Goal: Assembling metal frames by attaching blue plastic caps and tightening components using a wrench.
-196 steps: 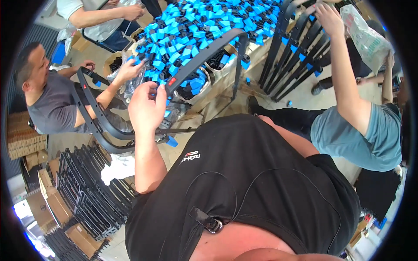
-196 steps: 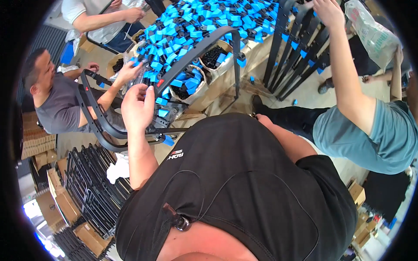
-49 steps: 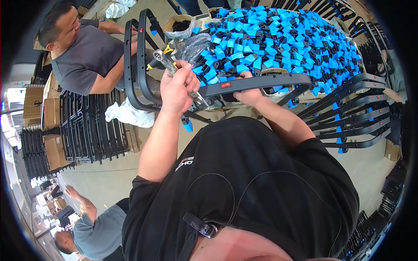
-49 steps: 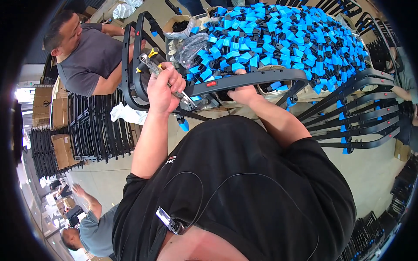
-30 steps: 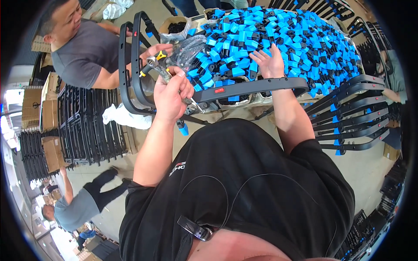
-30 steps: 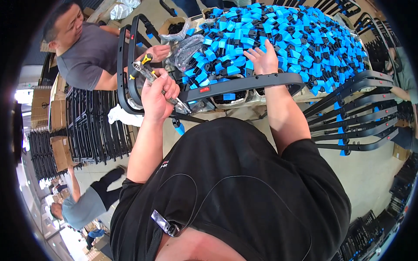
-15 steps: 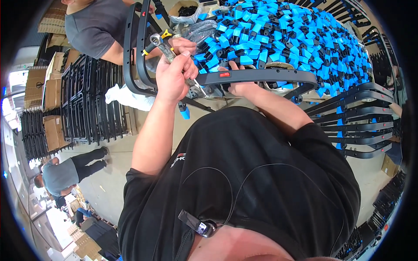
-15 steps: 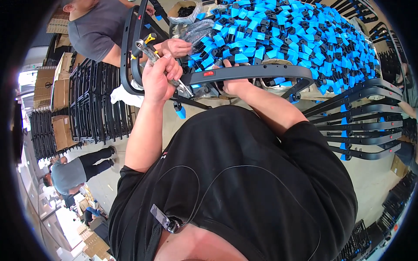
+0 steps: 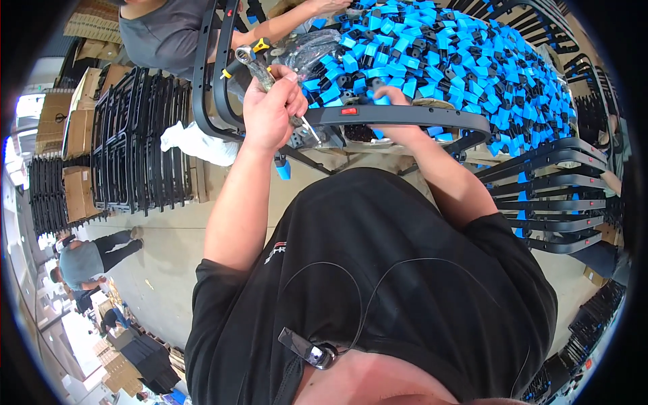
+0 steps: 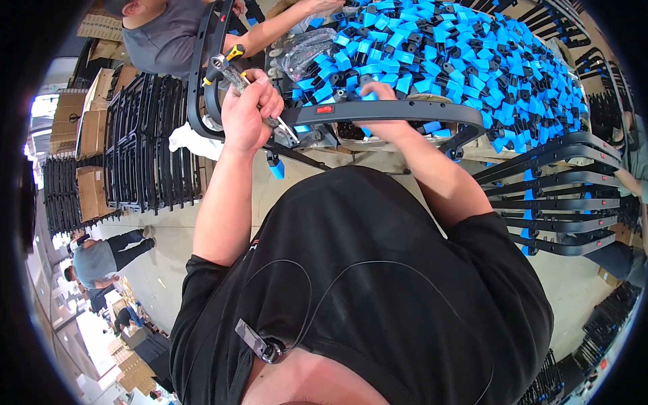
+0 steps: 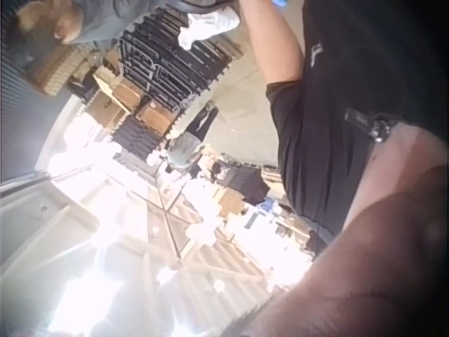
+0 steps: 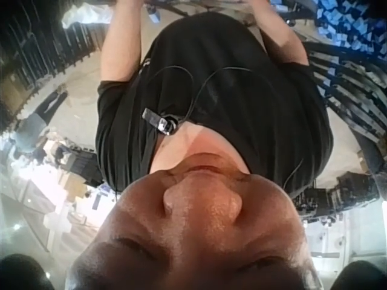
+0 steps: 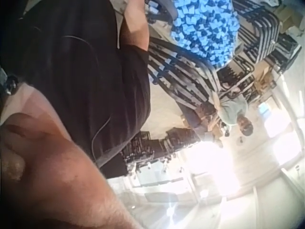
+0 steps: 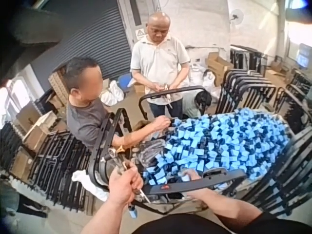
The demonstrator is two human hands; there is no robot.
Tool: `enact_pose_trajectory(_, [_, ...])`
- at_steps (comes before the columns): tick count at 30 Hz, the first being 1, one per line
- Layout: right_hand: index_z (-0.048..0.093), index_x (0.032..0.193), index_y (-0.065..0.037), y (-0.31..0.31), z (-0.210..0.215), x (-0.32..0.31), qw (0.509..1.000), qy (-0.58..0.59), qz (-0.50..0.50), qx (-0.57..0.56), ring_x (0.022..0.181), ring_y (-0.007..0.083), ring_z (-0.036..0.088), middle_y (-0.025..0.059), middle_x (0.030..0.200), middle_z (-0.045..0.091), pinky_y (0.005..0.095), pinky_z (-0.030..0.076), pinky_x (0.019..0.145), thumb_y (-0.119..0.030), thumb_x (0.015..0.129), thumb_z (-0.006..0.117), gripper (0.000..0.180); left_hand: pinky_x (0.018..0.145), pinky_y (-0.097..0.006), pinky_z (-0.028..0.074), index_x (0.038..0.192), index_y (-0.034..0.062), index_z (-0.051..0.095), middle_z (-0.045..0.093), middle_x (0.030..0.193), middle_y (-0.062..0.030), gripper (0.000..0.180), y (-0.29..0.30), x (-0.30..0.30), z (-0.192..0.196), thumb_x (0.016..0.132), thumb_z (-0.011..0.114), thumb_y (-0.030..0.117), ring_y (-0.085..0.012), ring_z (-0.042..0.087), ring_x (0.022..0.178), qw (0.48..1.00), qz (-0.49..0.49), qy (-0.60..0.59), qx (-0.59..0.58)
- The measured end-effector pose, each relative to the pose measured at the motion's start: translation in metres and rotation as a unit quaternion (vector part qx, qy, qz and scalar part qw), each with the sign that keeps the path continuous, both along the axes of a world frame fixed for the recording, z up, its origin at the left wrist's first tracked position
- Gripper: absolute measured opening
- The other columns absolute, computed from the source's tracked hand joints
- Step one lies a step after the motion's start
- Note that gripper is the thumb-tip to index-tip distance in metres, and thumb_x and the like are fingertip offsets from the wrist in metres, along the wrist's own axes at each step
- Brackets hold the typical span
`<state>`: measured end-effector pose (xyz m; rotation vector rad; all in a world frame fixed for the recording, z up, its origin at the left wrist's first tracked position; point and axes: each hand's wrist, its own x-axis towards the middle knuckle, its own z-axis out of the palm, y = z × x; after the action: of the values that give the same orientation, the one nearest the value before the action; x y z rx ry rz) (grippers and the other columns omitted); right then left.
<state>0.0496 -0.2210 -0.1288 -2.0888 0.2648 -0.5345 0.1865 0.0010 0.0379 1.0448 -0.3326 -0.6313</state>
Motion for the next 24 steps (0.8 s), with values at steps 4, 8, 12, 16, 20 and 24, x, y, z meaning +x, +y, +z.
enact_pose_trajectory(4, [0.052, 0.122, -0.009, -0.067, -0.003, 0.026, 0.878, -0.068, -0.141, 0.452, 0.092, 0.0218, 0.063, 0.0089, 0.108, 0.063, 0.0429, 0.056, 0.077, -0.018, 0.082, 0.083, 0.052, 0.054, -0.029, 0.036, 0.099, 0.0056, 0.056, 0.044, 0.068, 0.0013, 0.002, -0.003, -0.001, 0.001, 0.098, 0.058, 0.007, -0.0092, 0.039, 0.053, 1.000, -0.013, 0.003, 0.004])
enact_pose_trajectory(8, [0.026, 0.154, -0.006, -0.122, 0.008, 0.040, 0.809, -0.170, -0.223, 0.517, 0.117, 0.0319, 0.063, 0.0152, 0.129, 0.060, 0.0549, 0.054, 0.096, -0.019, 0.096, 0.072, 0.076, 0.053, -0.030, 0.039, 0.096, 0.0052, 0.055, 0.044, 0.066, 0.0015, 0.004, -0.004, -0.003, 0.003, 0.097, 0.059, 0.004, -0.0096, 0.041, 0.052, 1.000, -0.007, 0.002, 0.015])
enact_pose_trajectory(12, [0.025, 0.158, -0.003, -0.116, 0.006, 0.031, 0.813, -0.166, -0.162, 0.534, 0.116, 0.0260, 0.060, 0.0175, 0.137, 0.053, 0.0525, 0.057, 0.095, -0.017, 0.096, 0.070, 0.077, 0.053, -0.030, 0.039, 0.096, 0.0054, 0.055, 0.045, 0.066, 0.0011, 0.004, -0.001, -0.005, 0.003, 0.097, 0.059, 0.005, -0.0097, 0.041, 0.052, 1.000, -0.002, -0.001, 0.016])
enact_pose_trajectory(16, [0.058, 0.133, -0.001, -0.095, -0.033, 0.018, 0.905, -0.035, -0.182, 0.382, 0.107, 0.0261, 0.065, 0.0170, 0.127, 0.062, 0.0400, 0.058, 0.087, -0.020, 0.093, 0.071, 0.046, 0.053, -0.030, 0.039, 0.097, 0.0049, 0.055, 0.046, 0.066, 0.0005, 0.005, -0.005, -0.003, 0.002, 0.097, 0.060, 0.004, -0.0101, 0.041, 0.052, 1.000, -0.011, 0.002, 0.006])
enact_pose_trajectory(20, [0.061, 0.121, 0.000, -0.047, -0.043, -0.012, 0.989, 0.019, -0.145, 0.006, 0.106, 0.0297, 0.065, 0.0151, 0.116, 0.064, 0.0423, 0.056, 0.087, -0.019, 0.088, 0.074, 0.041, 0.053, -0.030, 0.039, 0.097, 0.0050, 0.055, 0.045, 0.066, 0.0006, 0.005, -0.002, -0.006, 0.003, 0.097, 0.059, 0.004, -0.0103, 0.041, 0.052, 1.000, -0.005, 0.013, 0.007])
enact_pose_trajectory(24, [0.063, 0.119, -0.008, -0.034, -0.042, -0.029, 0.954, 0.063, -0.181, -0.232, 0.110, 0.0350, 0.061, 0.0138, 0.109, 0.063, 0.0448, 0.051, 0.093, -0.014, 0.084, 0.069, 0.036, 0.052, -0.030, 0.038, 0.099, 0.0055, 0.055, 0.044, 0.067, 0.0006, 0.004, -0.007, -0.001, -0.001, 0.098, 0.058, 0.005, -0.0101, 0.040, 0.052, 1.000, -0.017, -0.001, 0.005])
